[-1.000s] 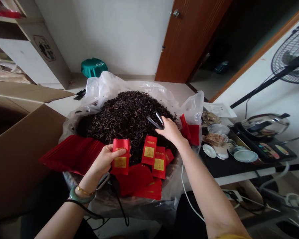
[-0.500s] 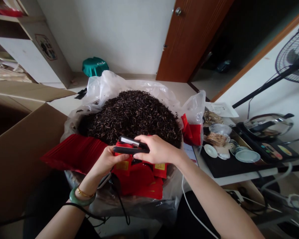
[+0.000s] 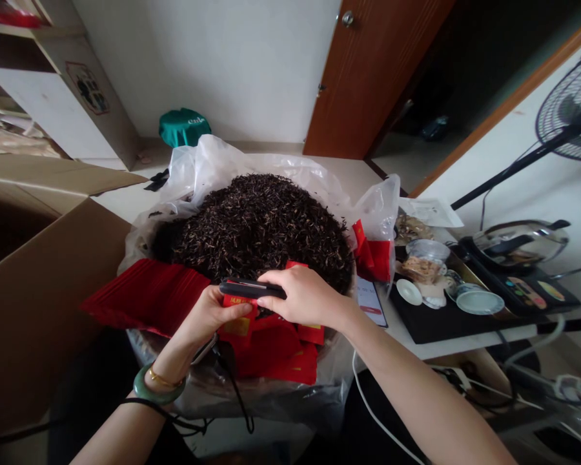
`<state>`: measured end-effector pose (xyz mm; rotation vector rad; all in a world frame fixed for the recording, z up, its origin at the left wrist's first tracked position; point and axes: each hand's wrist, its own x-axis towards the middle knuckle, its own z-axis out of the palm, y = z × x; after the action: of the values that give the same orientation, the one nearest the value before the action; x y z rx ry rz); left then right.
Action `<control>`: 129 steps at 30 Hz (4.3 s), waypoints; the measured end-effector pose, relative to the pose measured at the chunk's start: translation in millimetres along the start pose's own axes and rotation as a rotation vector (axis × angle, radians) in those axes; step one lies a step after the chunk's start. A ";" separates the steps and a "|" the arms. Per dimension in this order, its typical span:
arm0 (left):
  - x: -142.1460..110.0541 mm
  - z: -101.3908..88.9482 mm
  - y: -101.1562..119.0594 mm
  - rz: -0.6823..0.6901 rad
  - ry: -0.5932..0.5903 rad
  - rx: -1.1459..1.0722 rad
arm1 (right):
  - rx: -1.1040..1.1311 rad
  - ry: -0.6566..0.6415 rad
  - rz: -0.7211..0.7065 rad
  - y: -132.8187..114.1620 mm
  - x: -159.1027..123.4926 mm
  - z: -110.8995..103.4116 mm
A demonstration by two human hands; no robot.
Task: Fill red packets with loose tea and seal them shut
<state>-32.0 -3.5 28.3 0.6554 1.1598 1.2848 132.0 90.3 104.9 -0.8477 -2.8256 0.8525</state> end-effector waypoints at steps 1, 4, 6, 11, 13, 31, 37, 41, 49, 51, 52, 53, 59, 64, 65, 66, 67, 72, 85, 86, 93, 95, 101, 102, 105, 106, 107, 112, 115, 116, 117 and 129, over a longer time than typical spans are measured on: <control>-0.3 0.1 0.1 -0.002 -0.005 -0.003 | 0.005 -0.001 0.002 0.0 -0.2 0.4; -0.9 0.1 0.5 0.000 -0.022 0.000 | 0.020 0.007 -0.001 0.6 -0.5 1.5; -1.0 0.1 0.8 0.003 -0.026 0.006 | 0.027 0.015 -0.008 1.2 -0.5 2.2; 0.0 -0.3 -1.6 -0.003 -0.020 0.016 | 0.020 0.016 -0.025 2.8 0.2 3.6; 0.7 0.1 -4.5 -0.009 -0.016 0.013 | 0.009 0.018 -0.023 3.3 0.5 4.5; 3.4 4.0 -16.9 -0.062 0.007 0.100 | -0.025 0.088 -0.005 8.3 -3.4 16.1; 2.4 3.8 -15.6 -0.045 0.006 0.103 | 0.013 0.105 -0.002 9.7 -5.4 18.0; 1.0 3.6 -13.5 -0.055 -0.009 0.113 | 0.036 0.117 -0.006 10.7 -6.1 19.1; -2.2 1.3 -13.3 -0.055 -0.038 0.100 | 0.065 0.117 -0.089 12.3 -13.9 17.7; -2.7 -0.2 -12.7 -0.054 -0.030 0.106 | 0.066 0.117 -0.084 15.7 -18.3 17.1; -2.8 -0.8 -12.4 -0.052 -0.024 0.112 | 0.066 0.119 -0.075 17.4 -20.2 17.0; -2.8 -1.0 -12.0 -0.048 -0.017 0.118 | 0.064 0.122 -0.068 18.8 -21.5 17.1; -1.5 4.0 -13.8 -0.016 -0.037 0.150 | 0.058 0.150 -0.082 12.9 -16.6 19.6; -2.1 6.6 -18.4 -0.029 -0.084 0.163 | 0.055 0.168 -0.085 4.9 -10.7 22.9; -3.2 7.0 -17.7 -0.039 -0.088 0.171 | 0.049 0.171 -0.083 4.8 -10.6 23.8; -4.3 7.3 -16.4 -0.041 -0.084 0.177 | 0.041 0.172 -0.083 5.1 -10.8 24.7; -5.4 7.4 -14.6 -0.036 -0.071 0.176 | 0.035 0.172 -0.084 5.6 -11.1 25.6; -5.5 4.8 -5.9 0.089 0.075 0.151 | 0.044 0.191 -0.082 7.9 -12.3 28.6; 0.0 7.5 0.0 0.083 0.151 0.017 | 0.666 0.241 0.153 13.2 -4.8 28.8; -0.1 9.1 -0.3 0.082 0.159 0.002 | 0.716 0.260 0.181 12.5 -2.4 31.5; -2.9 16.2 -1.8 0.103 0.194 0.005 | 0.728 0.328 0.212 0.8 8.0 49.7; -3.9 14.2 -3.9 0.126 0.224 0.036 | 0.704 0.334 0.207 -0.3 6.9 49.6; -5.3 7.2 -6.9 0.096 0.207 0.042 | 0.769 0.323 0.242 4.4 2.7 41.7; -5.3 6.9 -5.9 0.103 0.195 0.064 | 0.768 0.332 0.254 5.2 2.6 41.4; -5.2 7.9 -1.3 0.149 0.160 0.179 | 0.761 0.351 0.275 4.8 2.7 45.0; -4.9 8.8 0.1 0.158 0.149 0.205 | 0.763 0.349 0.277 3.9 2.7 47.1; -4.6 9.6 1.3 0.160 0.139 0.217 | 0.767 0.345 0.276 3.0 2.6 48.9; -1.1 6.8 1.3 0.145 0.168 0.200 | 0.740 0.313 0.297 19.0 -0.2 36.5; 3.2 -2.3 -2.2 0.104 0.190 0.206 | 0.544 0.462 0.468 55.1 -1.9 16.4; 4.8 -5.3 -3.5 0.094 0.184 0.222 | 0.438 0.523 0.515 68.8 -2.0 12.0; 6.2 -7.7 -4.6 0.091 0.171 0.241 | 0.333 0.552 0.566 81.5 -1.6 9.8; 19.8 -2.6 -1.6 0.105 0.185 0.183 | 0.451 0.477 0.688 107.9 14.0 36.3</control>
<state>-36.1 14.4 20.2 0.7512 1.4228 1.3605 164.9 154.7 15.9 -1.6843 -1.8279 1.0970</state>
